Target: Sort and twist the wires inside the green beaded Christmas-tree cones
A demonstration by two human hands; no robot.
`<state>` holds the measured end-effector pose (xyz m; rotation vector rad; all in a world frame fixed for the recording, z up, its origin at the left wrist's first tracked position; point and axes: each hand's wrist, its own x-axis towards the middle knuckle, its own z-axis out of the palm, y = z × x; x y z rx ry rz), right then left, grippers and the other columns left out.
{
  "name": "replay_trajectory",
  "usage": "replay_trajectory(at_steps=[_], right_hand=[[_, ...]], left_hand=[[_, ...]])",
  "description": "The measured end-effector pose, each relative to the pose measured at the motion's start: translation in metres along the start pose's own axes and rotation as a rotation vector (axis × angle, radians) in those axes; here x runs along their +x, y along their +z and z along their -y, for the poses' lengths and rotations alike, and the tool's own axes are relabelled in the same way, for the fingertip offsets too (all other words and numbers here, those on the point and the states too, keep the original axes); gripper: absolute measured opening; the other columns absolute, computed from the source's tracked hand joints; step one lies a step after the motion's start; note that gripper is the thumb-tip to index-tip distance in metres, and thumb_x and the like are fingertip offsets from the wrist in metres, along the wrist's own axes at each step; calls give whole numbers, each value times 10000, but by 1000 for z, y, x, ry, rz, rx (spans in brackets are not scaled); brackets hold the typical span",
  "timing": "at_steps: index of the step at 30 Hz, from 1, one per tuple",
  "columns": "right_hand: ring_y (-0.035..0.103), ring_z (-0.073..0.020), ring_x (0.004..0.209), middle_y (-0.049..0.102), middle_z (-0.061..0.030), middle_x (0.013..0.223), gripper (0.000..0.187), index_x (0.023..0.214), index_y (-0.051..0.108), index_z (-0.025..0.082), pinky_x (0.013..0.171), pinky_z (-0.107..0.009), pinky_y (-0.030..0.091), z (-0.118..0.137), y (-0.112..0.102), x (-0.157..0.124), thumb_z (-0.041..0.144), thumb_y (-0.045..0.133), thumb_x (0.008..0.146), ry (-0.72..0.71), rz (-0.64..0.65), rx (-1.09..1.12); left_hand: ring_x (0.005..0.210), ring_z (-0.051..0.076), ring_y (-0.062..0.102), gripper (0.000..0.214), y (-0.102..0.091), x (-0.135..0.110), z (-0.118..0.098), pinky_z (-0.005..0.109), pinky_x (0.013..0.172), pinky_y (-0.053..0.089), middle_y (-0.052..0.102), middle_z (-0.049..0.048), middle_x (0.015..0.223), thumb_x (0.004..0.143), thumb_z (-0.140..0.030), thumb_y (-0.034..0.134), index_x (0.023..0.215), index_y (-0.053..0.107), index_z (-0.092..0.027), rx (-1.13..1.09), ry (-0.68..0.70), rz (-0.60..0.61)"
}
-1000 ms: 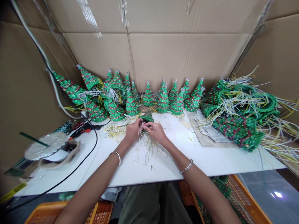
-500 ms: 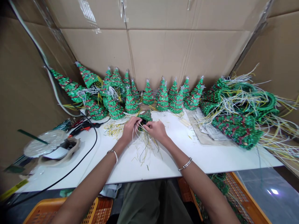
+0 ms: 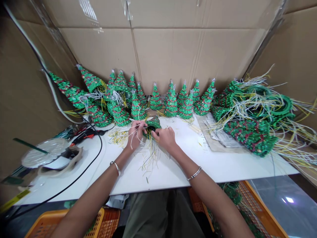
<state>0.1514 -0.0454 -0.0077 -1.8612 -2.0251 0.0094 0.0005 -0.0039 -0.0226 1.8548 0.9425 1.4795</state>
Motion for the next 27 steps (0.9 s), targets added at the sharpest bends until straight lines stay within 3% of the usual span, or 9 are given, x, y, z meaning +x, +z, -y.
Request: replay_trajectory(at_steps=[2, 5, 11, 19, 27], right_hand=[[628, -164, 674, 715, -42, 686, 408, 833, 731, 227, 723, -282, 311, 0, 0, -1, 444, 406, 947, -30, -22, 0], [630, -161, 682, 727, -23, 752, 356, 1052, 700, 267, 689, -264, 324, 2, 1, -3, 418, 392, 954, -83, -39, 34], [653, -178, 750, 738, -18, 902, 410, 1291, 556, 390, 642, -258, 361, 4, 1, 0, 284, 344, 957, -124, 169, -25], [667, -221, 785, 734, -45, 927, 400, 1250, 575, 379, 642, -283, 377, 9, 2, 3, 423, 286, 976, -65, 171, -86], [671, -225, 784, 724, -83, 912, 392, 1181, 608, 309, 666, -298, 388, 19, 4, 3, 382, 277, 985, 1, 180, -148]], left_hand=[[568, 92, 516, 236, 0, 0, 0, 231, 580, 432, 567, -16, 741, 919, -435, 471, 895, 483, -201, -42, -46, 0], [534, 89, 463, 265, -1, 0, 1, 215, 543, 396, 489, -51, 634, 867, -454, 560, 871, 468, -205, -83, -87, -24], [492, 95, 420, 294, -2, 0, 5, 227, 499, 346, 437, -55, 550, 890, -476, 518, 801, 515, -196, -32, -85, 19], [504, 99, 432, 301, -1, -1, 5, 237, 511, 365, 456, -48, 554, 903, -472, 497, 785, 517, -195, 4, -56, 22], [545, 106, 462, 312, -1, -2, 5, 240, 537, 383, 510, -36, 601, 910, -476, 476, 804, 543, -190, 92, -24, 17]])
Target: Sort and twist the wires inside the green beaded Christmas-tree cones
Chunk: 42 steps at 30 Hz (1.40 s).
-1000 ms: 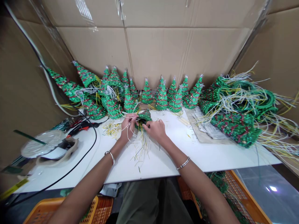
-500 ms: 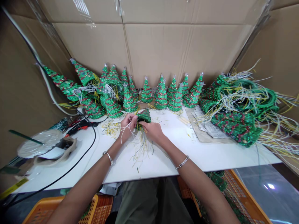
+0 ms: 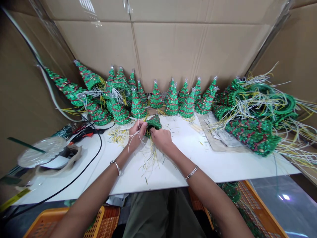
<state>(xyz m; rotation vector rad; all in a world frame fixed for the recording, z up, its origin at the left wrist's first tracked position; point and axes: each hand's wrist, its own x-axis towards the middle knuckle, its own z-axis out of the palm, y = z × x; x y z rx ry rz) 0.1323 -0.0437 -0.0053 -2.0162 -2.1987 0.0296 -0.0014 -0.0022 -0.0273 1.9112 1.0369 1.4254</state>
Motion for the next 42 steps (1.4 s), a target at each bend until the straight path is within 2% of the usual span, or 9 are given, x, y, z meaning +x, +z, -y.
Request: replay_trajectory(at_steps=[10, 17, 22, 26, 29, 32, 35, 37, 42], right_hand=[[677, -228, 809, 723, -83, 903, 317, 1074, 672, 284, 662, -295, 408, 5, 9, 8, 402, 411, 939, 123, -45, 44], [666, -229, 817, 729, -77, 887, 299, 1009, 710, 277, 647, -293, 402, 2, 9, 12, 353, 443, 898, 160, -64, 174], [605, -187, 707, 697, -25, 749, 267, 813, 738, 235, 578, -257, 358, -12, 15, 19, 440, 577, 757, 145, -30, 507], [483, -109, 559, 588, 17, 584, 207, 699, 709, 151, 555, -231, 341, -25, 18, 24, 336, 634, 645, 72, 41, 969], [373, -69, 470, 503, 45, 506, 213, 673, 684, 134, 484, -221, 279, -31, 13, 23, 333, 658, 601, 80, 137, 1249], [260, -58, 407, 397, 80, 431, 282, 722, 686, 143, 429, -225, 172, -33, 7, 19, 396, 671, 598, 112, 224, 1359], [235, -69, 395, 337, 90, 397, 303, 775, 706, 153, 426, -231, 156, -33, 4, 16, 419, 622, 656, 99, 241, 1310], [259, -80, 400, 323, 82, 389, 306, 794, 726, 169, 438, -231, 183, -32, 5, 14, 417, 564, 717, 89, 200, 1164], [485, -119, 570, 595, 26, 587, 267, 843, 751, 257, 531, -230, 274, -27, 5, 8, 403, 533, 796, 29, -19, 581]], left_hand=[[568, 116, 483, 281, 2, -2, 0, 254, 579, 395, 527, -23, 629, 941, -423, 437, 793, 524, -201, 66, 72, 13], [601, 131, 538, 307, 1, -3, 1, 246, 591, 383, 590, 2, 687, 959, -407, 386, 825, 566, -197, 351, 166, 155], [693, 154, 602, 328, -2, -5, -4, 251, 641, 414, 663, 43, 787, 972, -354, 353, 883, 617, -180, 571, 258, 241], [791, 163, 642, 272, -5, -5, -5, 253, 699, 457, 697, 55, 909, 955, -290, 382, 1002, 626, -178, 576, 276, 250], [816, 161, 648, 247, -8, -4, -1, 253, 721, 471, 700, 55, 950, 918, -224, 420, 1050, 624, -176, 554, 307, 271], [760, 158, 633, 209, -9, -3, 1, 254, 680, 467, 686, 51, 879, 884, -197, 465, 1004, 633, -167, 570, 342, 299], [731, 153, 613, 185, -10, -3, 0, 250, 649, 456, 660, 48, 832, 912, -240, 462, 956, 624, -162, 574, 342, 280], [717, 147, 600, 225, -9, -3, 1, 248, 645, 454, 640, 45, 813, 947, -283, 426, 916, 611, -159, 566, 331, 241], [801, 149, 601, 322, -7, -1, 3, 251, 690, 473, 600, 72, 896, 986, -341, 340, 897, 589, -158, 519, 376, 172]])
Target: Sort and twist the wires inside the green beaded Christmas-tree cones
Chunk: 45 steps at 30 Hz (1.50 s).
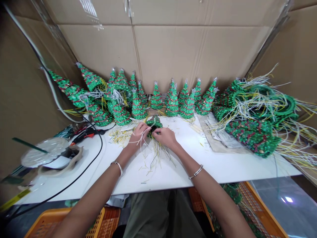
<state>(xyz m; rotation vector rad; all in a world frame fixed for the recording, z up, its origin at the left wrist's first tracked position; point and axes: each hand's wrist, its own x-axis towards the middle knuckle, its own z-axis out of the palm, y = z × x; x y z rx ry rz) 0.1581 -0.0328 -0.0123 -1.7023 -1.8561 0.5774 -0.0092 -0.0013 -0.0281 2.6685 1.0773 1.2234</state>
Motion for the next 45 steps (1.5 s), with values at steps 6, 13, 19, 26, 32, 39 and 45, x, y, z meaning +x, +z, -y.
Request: replay_trajectory(at_steps=[6, 13, 19, 26, 32, 39, 45], right_hand=[[604, -157, 697, 709, 23, 751, 327, 1126, 672, 365, 592, -237, 331, 4, -3, -4, 378, 476, 865, -71, 18, -244], [659, -189, 860, 738, 15, 955, 356, 1127, 667, 386, 676, -262, 394, 2, -4, -4, 319, 406, 895, -102, 93, -405], [666, -215, 902, 734, -28, 1003, 378, 1161, 650, 353, 709, -283, 413, 9, -7, -8, 345, 349, 932, -102, 103, -530], [655, -213, 917, 731, -31, 973, 350, 1049, 676, 305, 721, -276, 405, 14, -5, -10, 441, 381, 919, -94, 158, -483], [654, -210, 889, 731, -24, 941, 313, 995, 690, 295, 691, -272, 388, 11, 0, -10, 370, 399, 911, -93, 176, -448], [650, -200, 831, 733, -18, 895, 292, 984, 693, 294, 639, -259, 347, 10, -1, -10, 357, 421, 897, -111, 127, -422], [629, -170, 765, 720, 14, 812, 288, 989, 701, 316, 591, -241, 305, 8, 2, -10, 387, 440, 889, -142, 150, -345]], left_hand=[[899, 161, 633, 289, -4, -3, 3, 268, 764, 494, 658, 73, 979, 990, -295, 334, 1018, 593, -171, -86, 53, 58], [811, 184, 675, 274, -3, -4, 1, 272, 687, 487, 706, 72, 994, 969, -258, 369, 1124, 584, -190, 74, -46, 268], [867, 181, 668, 243, -4, -2, 1, 253, 677, 464, 690, 71, 1051, 965, -229, 367, 1101, 564, -190, 139, -12, 327], [810, 182, 661, 262, -7, -1, -3, 260, 665, 458, 701, 73, 980, 968, -281, 370, 1077, 592, -192, 116, -56, 316], [713, 164, 648, 307, -4, -2, 0, 240, 609, 418, 710, 48, 883, 981, -330, 338, 1036, 613, -205, 121, -59, 267], [690, 170, 630, 307, -6, -1, -1, 247, 592, 402, 701, 50, 831, 973, -333, 344, 1003, 622, -204, 96, -83, 243], [672, 168, 619, 312, -7, -1, -1, 250, 593, 396, 695, 50, 817, 974, -333, 339, 1000, 619, -197, 102, -102, 231]])
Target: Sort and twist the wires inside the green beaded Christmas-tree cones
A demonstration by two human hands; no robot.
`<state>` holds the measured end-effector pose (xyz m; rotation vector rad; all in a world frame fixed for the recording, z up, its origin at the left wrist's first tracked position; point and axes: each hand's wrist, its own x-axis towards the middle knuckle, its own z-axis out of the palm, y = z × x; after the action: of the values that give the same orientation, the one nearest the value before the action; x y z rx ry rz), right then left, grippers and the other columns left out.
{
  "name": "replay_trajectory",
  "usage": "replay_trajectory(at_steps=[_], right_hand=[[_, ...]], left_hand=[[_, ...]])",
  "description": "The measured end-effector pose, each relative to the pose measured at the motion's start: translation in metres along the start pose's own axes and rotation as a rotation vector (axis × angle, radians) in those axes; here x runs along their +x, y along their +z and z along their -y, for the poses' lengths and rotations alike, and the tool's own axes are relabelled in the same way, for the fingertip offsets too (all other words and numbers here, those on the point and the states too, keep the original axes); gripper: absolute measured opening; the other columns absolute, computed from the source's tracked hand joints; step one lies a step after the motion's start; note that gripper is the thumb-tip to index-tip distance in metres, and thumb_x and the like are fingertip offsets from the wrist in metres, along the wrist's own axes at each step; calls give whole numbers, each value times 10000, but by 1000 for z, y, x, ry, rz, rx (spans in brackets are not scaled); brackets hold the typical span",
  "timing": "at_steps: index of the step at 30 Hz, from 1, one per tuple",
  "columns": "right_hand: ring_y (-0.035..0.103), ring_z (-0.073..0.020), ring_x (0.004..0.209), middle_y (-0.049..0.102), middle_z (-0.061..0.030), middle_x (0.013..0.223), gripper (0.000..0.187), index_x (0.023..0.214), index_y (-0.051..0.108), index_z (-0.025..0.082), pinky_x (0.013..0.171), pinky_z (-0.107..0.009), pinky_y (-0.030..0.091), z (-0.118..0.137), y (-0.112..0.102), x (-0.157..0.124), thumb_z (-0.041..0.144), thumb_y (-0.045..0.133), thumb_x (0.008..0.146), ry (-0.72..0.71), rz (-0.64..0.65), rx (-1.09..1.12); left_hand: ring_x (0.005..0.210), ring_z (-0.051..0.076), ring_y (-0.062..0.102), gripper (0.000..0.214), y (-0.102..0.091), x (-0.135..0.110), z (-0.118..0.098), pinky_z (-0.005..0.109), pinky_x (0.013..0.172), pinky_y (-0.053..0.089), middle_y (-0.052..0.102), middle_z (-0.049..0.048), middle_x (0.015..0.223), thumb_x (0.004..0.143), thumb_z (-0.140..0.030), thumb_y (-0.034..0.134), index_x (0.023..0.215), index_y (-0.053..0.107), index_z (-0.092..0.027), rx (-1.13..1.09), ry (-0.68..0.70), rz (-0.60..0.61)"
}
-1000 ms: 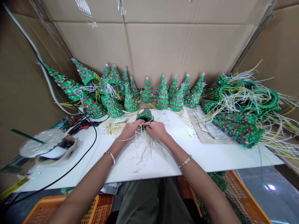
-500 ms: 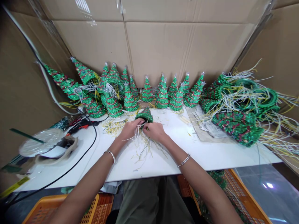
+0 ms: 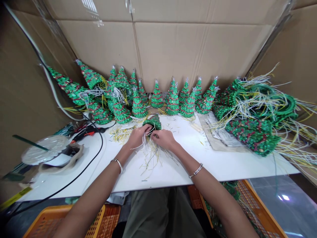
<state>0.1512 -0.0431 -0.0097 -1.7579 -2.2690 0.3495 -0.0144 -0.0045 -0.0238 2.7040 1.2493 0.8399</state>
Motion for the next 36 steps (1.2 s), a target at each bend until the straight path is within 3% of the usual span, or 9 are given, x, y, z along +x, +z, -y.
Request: replay_trajectory(at_steps=[15, 21, 28, 36], right_hand=[[639, -181, 771, 704, 4, 711, 294, 1027, 721, 318, 605, -229, 364, 5, 5, 2, 435, 506, 865, 128, 51, 129], [637, -170, 747, 699, 17, 684, 298, 1061, 699, 313, 626, -228, 382, 4, 5, 1, 384, 473, 880, 122, 45, 172], [630, -158, 704, 606, 42, 498, 265, 1000, 701, 293, 620, -211, 376, 1, 11, 2, 397, 487, 885, 98, 7, 281], [640, -173, 757, 698, 9, 690, 278, 974, 709, 291, 615, -225, 367, 11, 12, 2, 431, 490, 876, 165, -14, 174]], left_hand=[[714, 174, 631, 299, 1, 1, 0, 257, 630, 419, 698, 52, 859, 975, -322, 339, 1003, 610, -197, -23, -11, 11], [674, 158, 608, 302, 1, 1, 0, 245, 606, 408, 682, 42, 804, 974, -323, 335, 999, 609, -199, -25, 4, 2], [671, 158, 601, 314, -1, 1, -1, 252, 607, 401, 678, 44, 806, 977, -321, 326, 998, 613, -195, -62, -3, 6], [678, 165, 609, 332, 3, 1, 1, 262, 614, 421, 680, 44, 806, 978, -335, 309, 1002, 612, -200, -91, -9, -19]])
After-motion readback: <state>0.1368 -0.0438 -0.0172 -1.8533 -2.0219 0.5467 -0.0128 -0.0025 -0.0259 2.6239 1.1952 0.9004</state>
